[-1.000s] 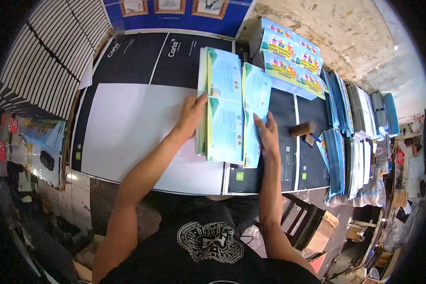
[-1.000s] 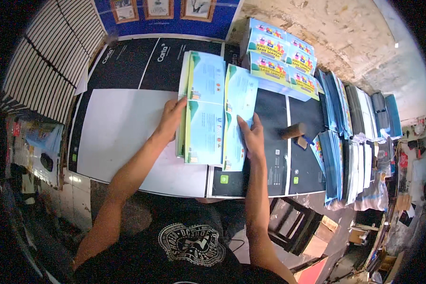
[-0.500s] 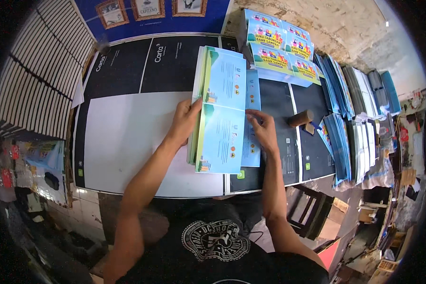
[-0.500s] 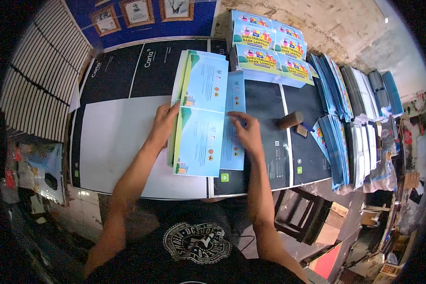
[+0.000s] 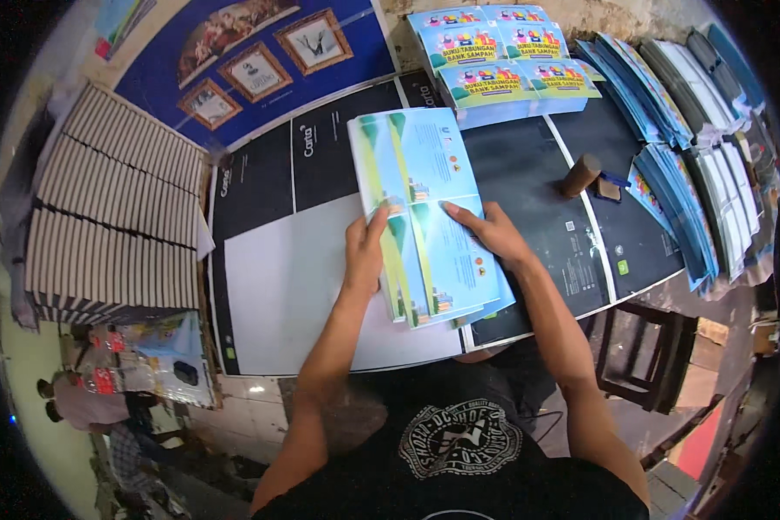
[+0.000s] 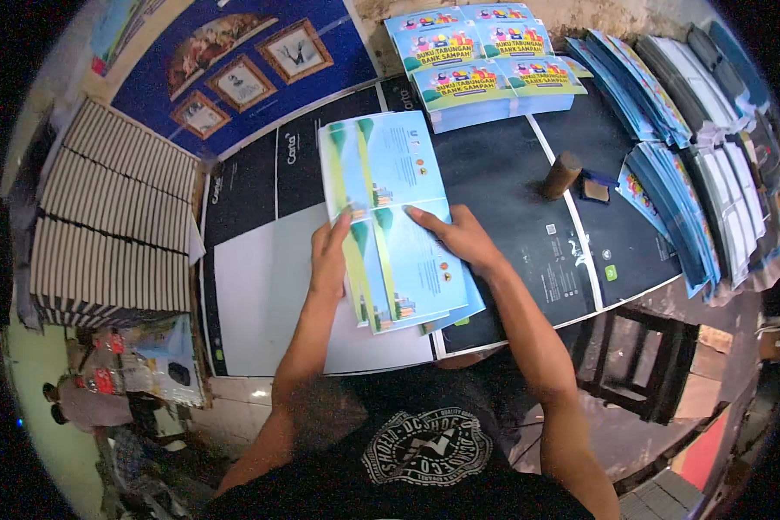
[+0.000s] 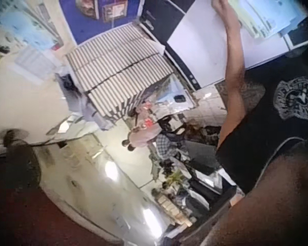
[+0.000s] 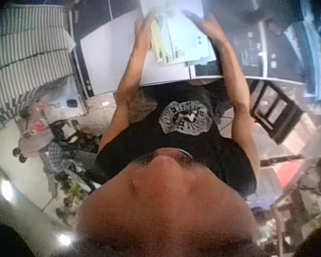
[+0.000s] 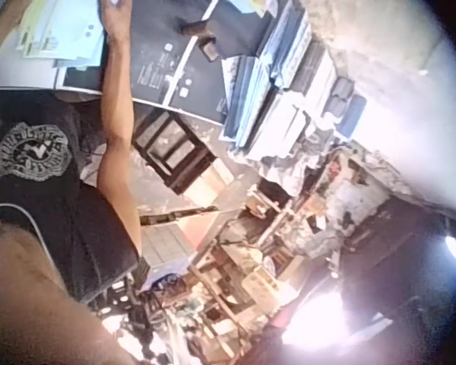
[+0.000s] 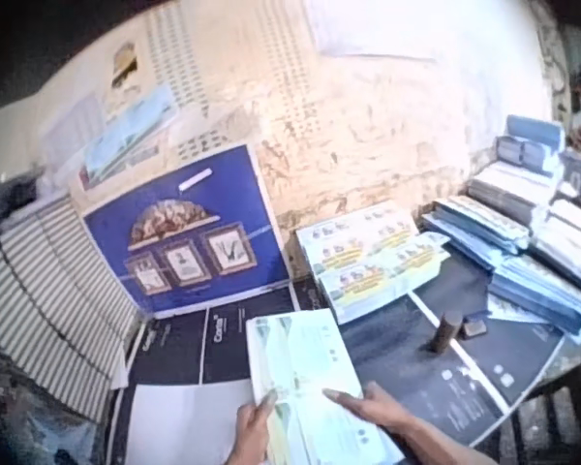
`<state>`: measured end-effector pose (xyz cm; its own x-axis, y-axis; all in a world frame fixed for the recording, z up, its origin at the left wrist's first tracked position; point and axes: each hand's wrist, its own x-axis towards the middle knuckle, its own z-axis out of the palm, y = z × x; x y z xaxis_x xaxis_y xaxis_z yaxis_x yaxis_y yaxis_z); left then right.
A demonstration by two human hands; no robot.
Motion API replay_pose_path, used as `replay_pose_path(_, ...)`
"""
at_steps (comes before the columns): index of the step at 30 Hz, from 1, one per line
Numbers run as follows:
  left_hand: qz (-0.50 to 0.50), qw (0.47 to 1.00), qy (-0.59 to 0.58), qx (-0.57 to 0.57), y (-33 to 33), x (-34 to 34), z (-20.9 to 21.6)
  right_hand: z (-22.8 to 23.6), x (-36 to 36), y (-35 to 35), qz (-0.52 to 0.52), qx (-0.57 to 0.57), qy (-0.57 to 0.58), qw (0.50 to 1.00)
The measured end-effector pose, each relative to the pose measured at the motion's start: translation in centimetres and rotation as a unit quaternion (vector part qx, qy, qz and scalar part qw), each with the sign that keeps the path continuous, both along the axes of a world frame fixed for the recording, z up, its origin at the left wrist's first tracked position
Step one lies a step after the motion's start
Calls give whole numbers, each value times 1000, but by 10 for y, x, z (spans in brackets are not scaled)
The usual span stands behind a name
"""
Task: The person folds printed paper booklets by hand, presses and creases their folded edges using a wooden tool, and aligns the booklets on the table.
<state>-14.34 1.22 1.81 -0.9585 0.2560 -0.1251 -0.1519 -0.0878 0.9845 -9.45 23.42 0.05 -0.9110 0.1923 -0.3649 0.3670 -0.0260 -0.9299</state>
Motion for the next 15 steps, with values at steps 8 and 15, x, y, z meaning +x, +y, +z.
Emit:
replay_pose_path(8, 158, 987, 5, 20, -82, 26, 32, -11, -1, 5, -32, 163, 237, 957)
replay_pose_path(15, 112, 993, 48, -1, -39, 28, 10, -23, -5, -2, 90, -88, 116, 985)
